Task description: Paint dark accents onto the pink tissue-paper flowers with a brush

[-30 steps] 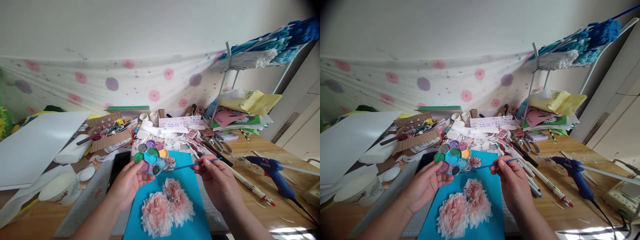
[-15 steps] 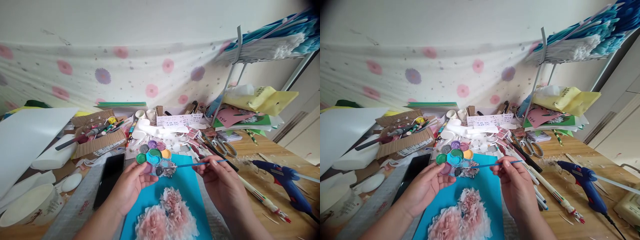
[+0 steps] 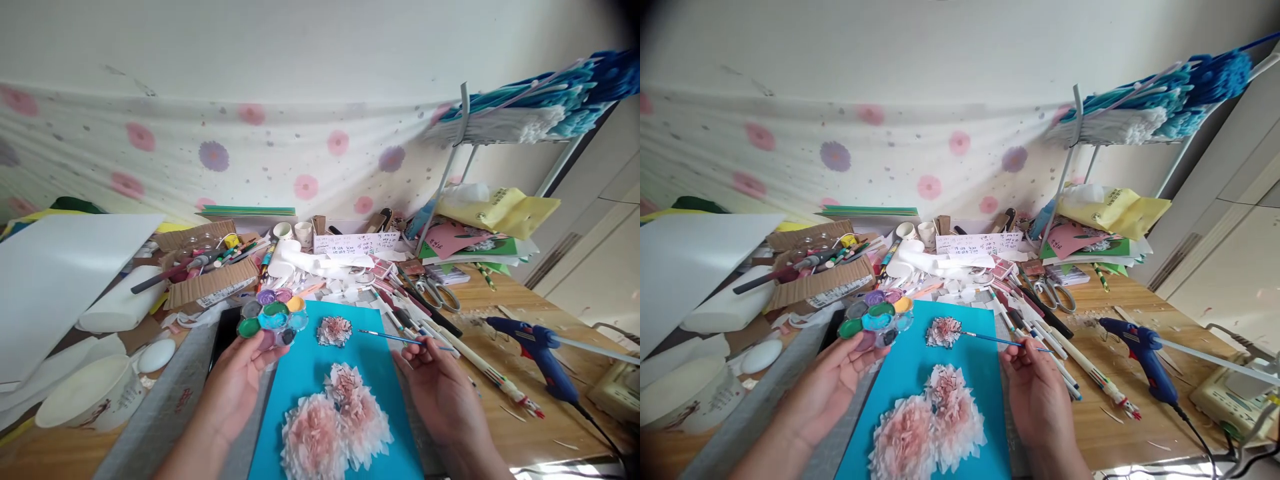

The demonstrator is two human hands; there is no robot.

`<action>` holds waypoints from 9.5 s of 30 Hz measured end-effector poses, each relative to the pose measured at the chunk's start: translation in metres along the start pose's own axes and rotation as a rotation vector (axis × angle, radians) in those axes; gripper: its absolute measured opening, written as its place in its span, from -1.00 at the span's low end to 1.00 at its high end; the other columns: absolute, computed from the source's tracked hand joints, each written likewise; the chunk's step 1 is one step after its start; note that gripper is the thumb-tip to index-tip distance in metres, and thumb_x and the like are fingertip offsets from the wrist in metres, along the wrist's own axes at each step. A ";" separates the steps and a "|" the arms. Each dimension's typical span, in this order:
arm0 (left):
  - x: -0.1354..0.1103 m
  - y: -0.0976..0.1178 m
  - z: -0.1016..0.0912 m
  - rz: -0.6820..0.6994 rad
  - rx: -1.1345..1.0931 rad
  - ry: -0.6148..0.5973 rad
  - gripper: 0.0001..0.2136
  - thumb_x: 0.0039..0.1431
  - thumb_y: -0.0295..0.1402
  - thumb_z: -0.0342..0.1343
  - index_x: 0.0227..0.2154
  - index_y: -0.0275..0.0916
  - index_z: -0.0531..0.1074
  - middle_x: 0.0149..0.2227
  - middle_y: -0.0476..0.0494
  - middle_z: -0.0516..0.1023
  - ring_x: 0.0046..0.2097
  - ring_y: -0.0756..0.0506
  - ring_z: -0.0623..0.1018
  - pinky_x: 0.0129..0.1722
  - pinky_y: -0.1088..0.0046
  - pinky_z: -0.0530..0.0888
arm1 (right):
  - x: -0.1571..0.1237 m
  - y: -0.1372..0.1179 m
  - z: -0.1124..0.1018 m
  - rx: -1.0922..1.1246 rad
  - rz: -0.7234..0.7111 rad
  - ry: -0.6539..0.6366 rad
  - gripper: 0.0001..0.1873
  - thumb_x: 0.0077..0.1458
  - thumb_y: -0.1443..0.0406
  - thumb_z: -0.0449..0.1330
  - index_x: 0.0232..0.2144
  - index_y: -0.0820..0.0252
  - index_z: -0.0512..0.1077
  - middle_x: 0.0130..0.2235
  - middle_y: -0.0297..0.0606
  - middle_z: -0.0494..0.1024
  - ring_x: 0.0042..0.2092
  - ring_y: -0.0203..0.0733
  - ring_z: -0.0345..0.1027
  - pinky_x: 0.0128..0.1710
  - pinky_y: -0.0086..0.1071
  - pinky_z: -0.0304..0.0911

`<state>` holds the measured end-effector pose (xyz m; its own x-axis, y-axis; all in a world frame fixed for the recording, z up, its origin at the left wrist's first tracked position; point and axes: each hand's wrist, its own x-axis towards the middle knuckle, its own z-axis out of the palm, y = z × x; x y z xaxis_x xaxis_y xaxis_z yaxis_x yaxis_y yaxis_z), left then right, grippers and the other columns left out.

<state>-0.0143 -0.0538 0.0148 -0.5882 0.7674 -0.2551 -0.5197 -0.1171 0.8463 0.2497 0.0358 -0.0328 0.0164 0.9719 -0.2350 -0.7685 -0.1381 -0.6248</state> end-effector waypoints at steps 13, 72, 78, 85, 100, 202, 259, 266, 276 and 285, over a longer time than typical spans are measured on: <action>0.021 0.001 0.014 -0.142 0.007 -0.015 -0.83 0.20 -0.56 0.16 -0.49 -0.27 0.53 -0.51 -0.17 0.67 -0.44 -0.10 0.68 -0.37 0.44 0.54 | 0.000 0.030 -0.008 0.046 -0.066 -0.038 -0.80 -0.17 0.23 0.50 -0.49 0.14 0.56 -0.50 -0.38 0.57 -0.44 -0.28 0.47 -0.39 -0.41 0.50; 0.051 0.006 0.016 -0.056 0.376 -0.304 -0.86 0.11 -0.22 0.30 -0.32 -0.15 0.59 -0.40 0.01 0.63 -0.41 -0.14 0.66 -0.34 0.31 0.59 | 0.053 0.031 0.086 -0.488 -0.197 -0.487 -0.79 -0.07 0.14 0.48 -0.52 0.12 0.61 -0.51 -0.33 0.60 -0.48 -0.30 0.48 -0.42 -0.45 0.38; 0.050 0.004 0.017 -0.096 0.359 -0.351 -0.89 0.14 -0.25 0.27 -0.35 -0.16 0.60 -0.42 0.01 0.62 -0.41 -0.12 0.66 -0.34 0.35 0.58 | 0.053 0.032 0.089 -0.470 -0.210 -0.401 -0.75 -0.12 0.14 0.51 -0.57 0.12 0.57 -0.58 -0.36 0.58 -0.53 -0.34 0.44 -0.48 -0.53 0.36; 0.049 0.005 0.016 -0.115 0.335 -0.361 -0.89 0.14 -0.26 0.27 -0.36 -0.16 0.60 -0.42 0.01 0.62 -0.43 -0.10 0.65 -0.34 0.37 0.59 | 0.051 0.030 0.090 -0.446 -0.166 -0.323 -0.65 -0.19 0.13 0.54 -0.66 0.16 0.48 -0.63 -0.37 0.53 -0.57 -0.35 0.40 -0.51 -0.51 0.35; 0.050 0.006 0.014 -0.094 0.293 -0.341 -0.91 0.14 -0.28 0.28 -0.37 -0.16 0.61 -0.43 0.02 0.62 -0.44 -0.11 0.65 -0.37 0.38 0.58 | 0.052 0.027 0.090 -0.468 -0.212 -0.331 -0.68 -0.21 0.12 0.54 -0.57 0.20 0.55 -0.60 -0.30 0.57 -0.54 -0.33 0.42 -0.51 -0.51 0.36; 0.064 -0.003 0.009 -0.030 0.314 -0.401 -0.90 0.12 -0.29 0.28 -0.34 -0.17 0.62 -0.36 -0.02 0.64 -0.40 -0.07 0.63 -0.38 0.40 0.63 | 0.027 0.011 0.077 -0.958 -0.591 -0.820 -0.83 0.16 0.27 0.35 -0.48 0.07 0.54 -0.53 -0.44 0.54 -0.43 -0.28 0.40 -0.09 -0.23 0.37; 0.066 -0.001 0.010 -0.035 0.318 -0.328 -0.95 0.06 -0.34 0.33 -0.47 -0.15 0.61 -0.42 -0.01 0.62 -0.34 -0.08 0.59 -0.37 0.38 0.64 | 0.049 0.008 0.077 -0.912 -0.490 -0.670 -0.68 0.09 0.22 0.39 -0.64 0.14 0.47 -0.63 -0.41 0.50 -0.55 -0.32 0.28 -0.57 -0.45 0.22; 0.065 0.000 0.012 -0.040 0.335 -0.317 -0.95 0.05 -0.33 0.33 -0.47 -0.15 0.61 -0.42 -0.02 0.62 -0.34 -0.10 0.59 -0.37 0.38 0.63 | 0.048 0.008 0.078 -0.916 -0.494 -0.710 -0.69 0.12 0.25 0.36 -0.63 0.13 0.47 -0.60 -0.43 0.52 -0.54 -0.34 0.32 -0.53 -0.43 0.24; 0.065 0.001 0.012 -0.034 0.337 -0.319 -0.95 0.04 -0.32 0.34 -0.47 -0.14 0.61 -0.41 -0.01 0.62 -0.33 -0.10 0.59 -0.36 0.36 0.64 | 0.045 0.007 0.077 -0.903 -0.502 -0.729 -0.72 0.14 0.30 0.33 -0.60 0.11 0.47 -0.60 -0.45 0.52 -0.52 -0.33 0.34 -0.51 -0.43 0.25; 0.065 -0.001 0.011 -0.040 0.313 -0.303 -0.92 -0.01 -0.30 0.39 -0.50 -0.13 0.61 -0.43 0.01 0.63 -0.34 -0.10 0.59 -0.38 0.37 0.63 | 0.048 0.009 0.079 -0.912 -0.501 -0.704 -0.69 0.13 0.22 0.35 -0.61 0.13 0.47 -0.60 -0.41 0.52 -0.54 -0.32 0.33 -0.54 -0.44 0.25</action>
<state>-0.0454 0.0036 0.0026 -0.3389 0.9233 -0.1808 -0.2978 0.0771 0.9515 0.1932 0.0962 0.0097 -0.3826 0.8076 0.4488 -0.0510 0.4665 -0.8830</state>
